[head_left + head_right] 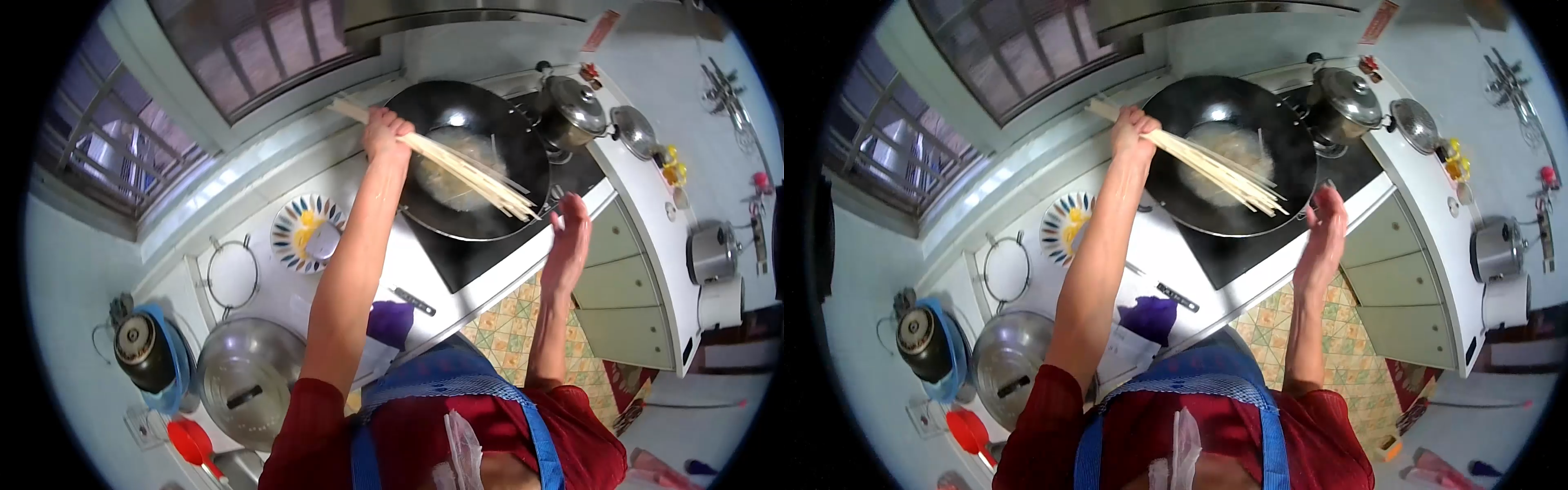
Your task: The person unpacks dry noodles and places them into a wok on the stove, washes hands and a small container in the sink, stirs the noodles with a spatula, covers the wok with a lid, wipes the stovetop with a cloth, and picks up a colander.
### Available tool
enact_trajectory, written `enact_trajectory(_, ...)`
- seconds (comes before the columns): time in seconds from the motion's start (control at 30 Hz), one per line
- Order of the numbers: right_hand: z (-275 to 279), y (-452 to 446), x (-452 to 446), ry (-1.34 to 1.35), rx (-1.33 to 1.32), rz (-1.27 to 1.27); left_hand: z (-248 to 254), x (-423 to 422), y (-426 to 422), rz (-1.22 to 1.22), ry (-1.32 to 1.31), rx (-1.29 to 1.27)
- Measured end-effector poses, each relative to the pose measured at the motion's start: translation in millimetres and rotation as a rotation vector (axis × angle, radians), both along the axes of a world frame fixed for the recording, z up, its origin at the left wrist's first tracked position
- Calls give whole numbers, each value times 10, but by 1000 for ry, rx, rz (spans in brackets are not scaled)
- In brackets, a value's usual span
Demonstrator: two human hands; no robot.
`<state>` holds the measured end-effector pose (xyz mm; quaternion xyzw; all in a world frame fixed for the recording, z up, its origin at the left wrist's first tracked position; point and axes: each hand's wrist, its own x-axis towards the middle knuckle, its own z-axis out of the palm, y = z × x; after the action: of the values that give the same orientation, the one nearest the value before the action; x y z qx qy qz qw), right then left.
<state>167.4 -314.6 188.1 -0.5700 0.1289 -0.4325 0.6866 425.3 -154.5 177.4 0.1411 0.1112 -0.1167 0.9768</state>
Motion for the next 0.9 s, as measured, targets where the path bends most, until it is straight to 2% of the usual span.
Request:
enact_trajectory(0.1,-281,-325,303,-99,457,287,52,0,-127,57,18,50)
enact_trajectory(0.17,-446,-281,472,-51,622,306,141,-18,-224,84,-22,93)
enact_trajectory(0.27,-479,-171,657,-206,946,433,272,-52,-368,149,-84,181)
enact_trajectory(0.4,-540,-206,785,-311,1098,533,483,-160,-489,210,-252,294)
enact_trajectory(0.5,-620,-209,900,-344,1245,489,668,-314,-576,237,-381,352)
enact_trajectory(0.73,-600,-34,1114,-372,1352,442,1128,-663,-735,291,-652,404)
enact_trajectory(0.9,-597,-29,1231,-384,1397,488,1204,-622,-819,328,-695,425)
